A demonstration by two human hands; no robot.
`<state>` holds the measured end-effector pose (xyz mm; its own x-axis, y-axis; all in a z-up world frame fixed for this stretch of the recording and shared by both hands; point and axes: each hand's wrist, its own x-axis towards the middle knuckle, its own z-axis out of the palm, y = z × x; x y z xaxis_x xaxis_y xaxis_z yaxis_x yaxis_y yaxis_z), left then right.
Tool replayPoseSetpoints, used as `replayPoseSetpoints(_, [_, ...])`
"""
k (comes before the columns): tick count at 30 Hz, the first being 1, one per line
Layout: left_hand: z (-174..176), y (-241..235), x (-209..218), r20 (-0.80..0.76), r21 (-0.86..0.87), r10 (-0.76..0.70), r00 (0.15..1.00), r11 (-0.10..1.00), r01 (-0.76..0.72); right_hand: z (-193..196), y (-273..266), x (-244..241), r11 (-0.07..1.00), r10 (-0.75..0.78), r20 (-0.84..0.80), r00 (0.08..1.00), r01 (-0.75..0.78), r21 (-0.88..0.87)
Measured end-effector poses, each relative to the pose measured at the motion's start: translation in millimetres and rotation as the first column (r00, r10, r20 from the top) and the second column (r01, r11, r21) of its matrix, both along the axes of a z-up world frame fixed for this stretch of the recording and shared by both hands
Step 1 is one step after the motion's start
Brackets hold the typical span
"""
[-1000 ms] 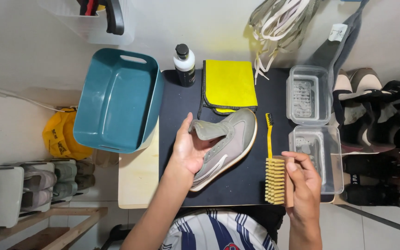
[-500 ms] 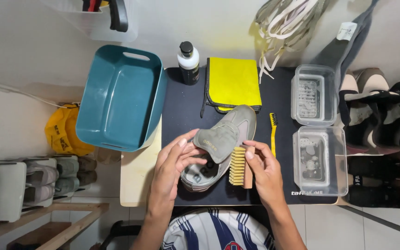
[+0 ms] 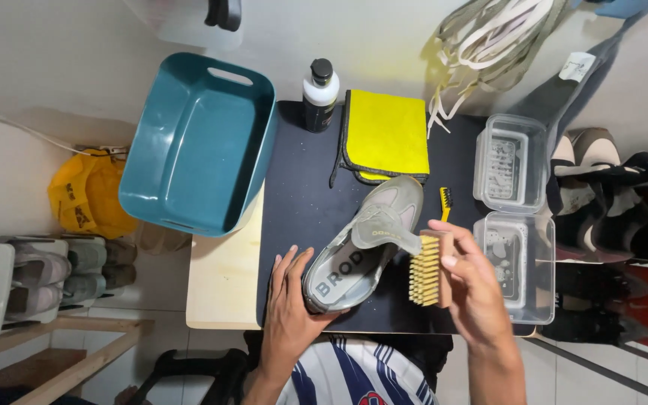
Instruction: The person scrubs a grey sneaker with a brush, repeatedly dipping the brush into a container of soapy water. They clean the upper, sides, and heel of the shoe, turning it over to access different areas. The person also uses a smaller yellow brush for detailed cleaning around the laces and tongue.
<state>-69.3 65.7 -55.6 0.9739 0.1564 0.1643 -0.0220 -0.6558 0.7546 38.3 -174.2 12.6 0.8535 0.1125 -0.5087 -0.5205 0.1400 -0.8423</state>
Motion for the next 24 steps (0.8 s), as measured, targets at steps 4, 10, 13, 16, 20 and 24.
replayPoseSetpoints(4, [-9.4,2.0,2.9,0.095,-0.069,0.001,0.995,0.998,0.005,41.0,-19.1,27.6,0.991,-0.081,0.096,0.992,0.090,-0.098])
replayPoseSetpoints(10, [-9.4,-3.6,2.7,-0.442,-0.318,0.260,0.859,0.849,-0.421,34.1,-76.2,84.9,0.740,0.187,0.660,0.727,0.338,-0.582])
replayPoseSetpoints(13, [10.2,-6.1,14.8,-0.382,-0.655,0.133,0.915,0.660,-0.369,27.0,-82.1,108.8,0.572,0.393,0.681,0.618,0.415,-0.707])
replayPoseSetpoints(16, [0.0,-13.0,11.8,-0.503,-0.749,0.125,0.855,0.430,-0.504,25.2,-69.8,113.9,0.391,0.464,0.526,0.713,0.368,-0.844])
replayPoseSetpoints(20, [1.7,-10.3,14.9,-0.481,-0.746,0.133,0.866,0.457,-0.485,14.7,-58.5,124.0,0.193,0.498,0.330,0.802,0.268,-0.944])
replayPoseSetpoints(24, [-6.4,-12.7,14.8,-0.373,-0.854,0.095,0.923,0.354,-0.381,-12.1,-73.1,139.7,0.128,0.509,0.239,0.827,0.202,-0.971])
